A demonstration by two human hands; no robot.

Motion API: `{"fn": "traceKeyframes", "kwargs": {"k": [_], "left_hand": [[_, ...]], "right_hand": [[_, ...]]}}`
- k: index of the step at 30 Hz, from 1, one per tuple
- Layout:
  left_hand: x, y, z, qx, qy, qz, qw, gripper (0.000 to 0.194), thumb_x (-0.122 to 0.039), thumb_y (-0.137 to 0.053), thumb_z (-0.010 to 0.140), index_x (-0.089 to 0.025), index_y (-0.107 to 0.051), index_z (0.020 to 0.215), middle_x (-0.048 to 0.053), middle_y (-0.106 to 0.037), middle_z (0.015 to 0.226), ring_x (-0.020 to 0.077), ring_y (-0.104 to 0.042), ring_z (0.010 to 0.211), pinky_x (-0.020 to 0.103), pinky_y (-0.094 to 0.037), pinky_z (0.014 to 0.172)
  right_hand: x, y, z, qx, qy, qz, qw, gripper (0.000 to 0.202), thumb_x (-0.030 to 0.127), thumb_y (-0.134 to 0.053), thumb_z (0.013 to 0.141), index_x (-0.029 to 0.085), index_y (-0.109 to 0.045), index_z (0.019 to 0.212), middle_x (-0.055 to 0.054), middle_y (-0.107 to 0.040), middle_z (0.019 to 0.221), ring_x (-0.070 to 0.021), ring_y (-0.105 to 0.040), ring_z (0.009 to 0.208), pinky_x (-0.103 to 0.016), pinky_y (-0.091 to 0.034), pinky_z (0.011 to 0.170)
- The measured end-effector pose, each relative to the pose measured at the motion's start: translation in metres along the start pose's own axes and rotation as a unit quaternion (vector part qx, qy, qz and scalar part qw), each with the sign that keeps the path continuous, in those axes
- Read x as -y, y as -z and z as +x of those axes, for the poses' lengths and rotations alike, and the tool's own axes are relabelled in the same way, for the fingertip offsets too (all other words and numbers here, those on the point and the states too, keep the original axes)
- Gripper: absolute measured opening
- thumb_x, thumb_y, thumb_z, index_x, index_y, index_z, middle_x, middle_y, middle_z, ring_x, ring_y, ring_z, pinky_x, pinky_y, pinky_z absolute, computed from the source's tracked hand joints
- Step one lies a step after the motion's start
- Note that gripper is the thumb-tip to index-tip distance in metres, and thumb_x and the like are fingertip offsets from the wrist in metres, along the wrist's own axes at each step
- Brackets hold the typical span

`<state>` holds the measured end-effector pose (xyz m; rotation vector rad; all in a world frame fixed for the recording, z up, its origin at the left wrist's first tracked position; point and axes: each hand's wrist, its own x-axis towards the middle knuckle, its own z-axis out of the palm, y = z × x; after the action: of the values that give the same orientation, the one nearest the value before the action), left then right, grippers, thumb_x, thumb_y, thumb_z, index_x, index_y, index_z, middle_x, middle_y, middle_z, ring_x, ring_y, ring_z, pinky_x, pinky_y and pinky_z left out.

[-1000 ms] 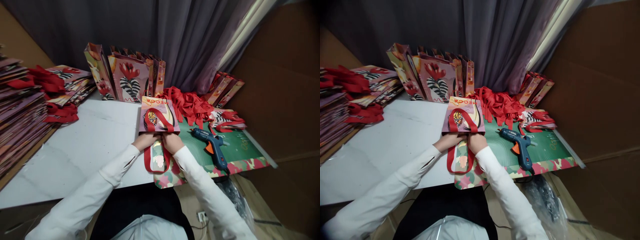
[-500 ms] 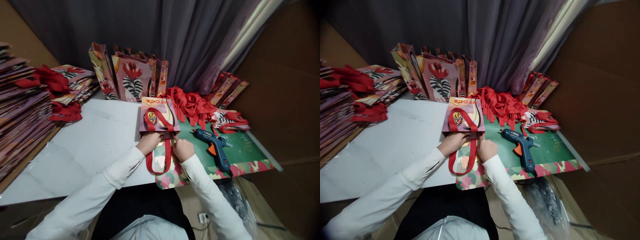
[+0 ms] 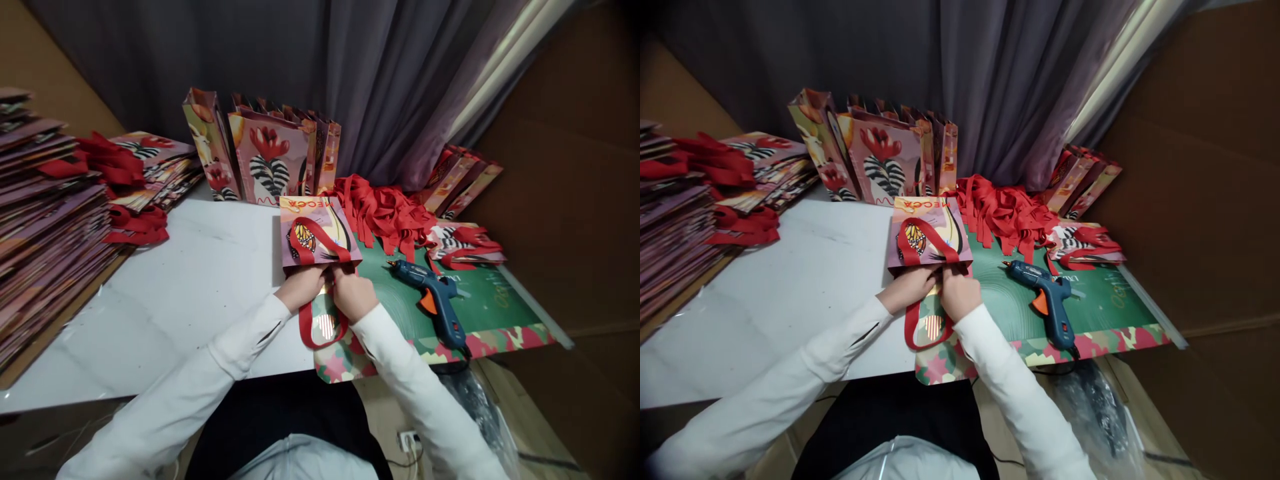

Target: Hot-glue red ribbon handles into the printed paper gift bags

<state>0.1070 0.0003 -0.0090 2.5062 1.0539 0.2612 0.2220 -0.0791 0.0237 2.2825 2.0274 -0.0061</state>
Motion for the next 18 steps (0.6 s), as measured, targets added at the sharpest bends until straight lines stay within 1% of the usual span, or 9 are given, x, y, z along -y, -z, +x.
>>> {"fn": "traceKeyframes", "kwargs": {"k": [3,5,7,10,12,14,16,18], "left_hand": [[0.002,0.000,0.000,0.007,0.016,0.005,1.000,0.034,-0.020,-0.044,0.091,-0.015,-0.057,0.122,0.012,-0.066,0.118,0.0228,-0.065,0.103,0.029,-0.050,0.091],[0.000,0.001,-0.002,0.002,0.019,0.010,1.000,0.035,-0.021,-0.045,0.091,-0.016,-0.055,0.124,0.013,-0.065,0.120,0.0236,-0.064,0.104,0.031,-0.050,0.090],[-0.002,0.002,-0.004,-0.010,0.016,0.017,1.000,0.038,-0.020,-0.044,0.091,-0.017,-0.052,0.129,0.013,-0.062,0.126,0.0255,-0.061,0.112,0.034,-0.048,0.095],[-0.006,0.005,-0.008,-0.018,0.011,0.030,0.999,0.039,-0.019,-0.043,0.092,-0.018,-0.051,0.131,0.014,-0.059,0.130,0.0276,-0.057,0.118,0.037,-0.046,0.097],[-0.009,0.007,-0.008,-0.014,0.014,0.039,0.999,0.038,-0.020,-0.044,0.092,-0.017,-0.052,0.130,0.014,-0.060,0.128,0.0286,-0.058,0.116,0.038,-0.047,0.095],[-0.011,0.009,-0.008,-0.006,0.020,0.048,0.999,0.037,-0.021,-0.045,0.092,-0.015,-0.055,0.127,0.016,-0.064,0.121,0.0298,-0.062,0.109,0.039,-0.049,0.090],[-0.011,0.011,-0.010,0.000,0.026,0.053,0.998,0.036,-0.020,-0.045,0.092,-0.014,-0.058,0.125,0.017,-0.066,0.115,0.0302,-0.065,0.102,0.040,-0.051,0.085],[-0.007,0.013,-0.013,0.000,0.030,0.057,0.998,0.036,-0.019,-0.044,0.092,-0.015,-0.059,0.124,0.016,-0.067,0.114,0.0295,-0.065,0.102,0.039,-0.051,0.085]], "right_hand": [[0.011,-0.007,0.016,0.010,-0.020,0.021,1.000,0.031,0.015,-0.040,0.089,0.013,-0.063,0.110,-0.016,-0.072,0.094,-0.0250,-0.070,0.085,-0.029,-0.049,0.066],[0.009,-0.010,0.019,0.008,-0.044,0.028,0.999,0.029,0.018,-0.041,0.089,0.014,-0.066,0.104,-0.016,-0.072,0.093,-0.0249,-0.071,0.084,-0.031,-0.050,0.068],[0.001,-0.010,0.019,0.010,-0.066,0.034,0.997,0.030,0.022,-0.043,0.089,0.018,-0.067,0.106,-0.015,-0.072,0.093,-0.0250,-0.071,0.085,-0.032,-0.050,0.070],[-0.017,-0.005,0.017,0.042,-0.091,0.045,0.994,0.034,0.027,-0.044,0.089,0.027,-0.065,0.117,-0.012,-0.072,0.100,-0.0246,-0.069,0.093,-0.033,-0.050,0.076],[-0.028,-0.003,0.016,0.065,-0.104,0.044,0.991,0.039,0.029,-0.043,0.090,0.032,-0.061,0.124,-0.010,-0.071,0.107,-0.0241,-0.068,0.098,-0.033,-0.050,0.079],[-0.035,-0.002,0.016,0.071,-0.109,0.035,0.991,0.042,0.029,-0.041,0.090,0.035,-0.057,0.129,-0.009,-0.070,0.109,-0.0242,-0.067,0.100,-0.033,-0.049,0.080],[-0.037,-0.003,0.015,0.062,-0.109,0.025,0.992,0.043,0.029,-0.040,0.090,0.038,-0.056,0.129,-0.008,-0.071,0.105,-0.0250,-0.068,0.097,-0.035,-0.050,0.078],[-0.037,-0.005,0.014,0.046,-0.108,0.014,0.993,0.043,0.029,-0.041,0.090,0.038,-0.057,0.128,-0.008,-0.072,0.100,-0.0260,-0.069,0.093,-0.035,-0.051,0.074]]}}
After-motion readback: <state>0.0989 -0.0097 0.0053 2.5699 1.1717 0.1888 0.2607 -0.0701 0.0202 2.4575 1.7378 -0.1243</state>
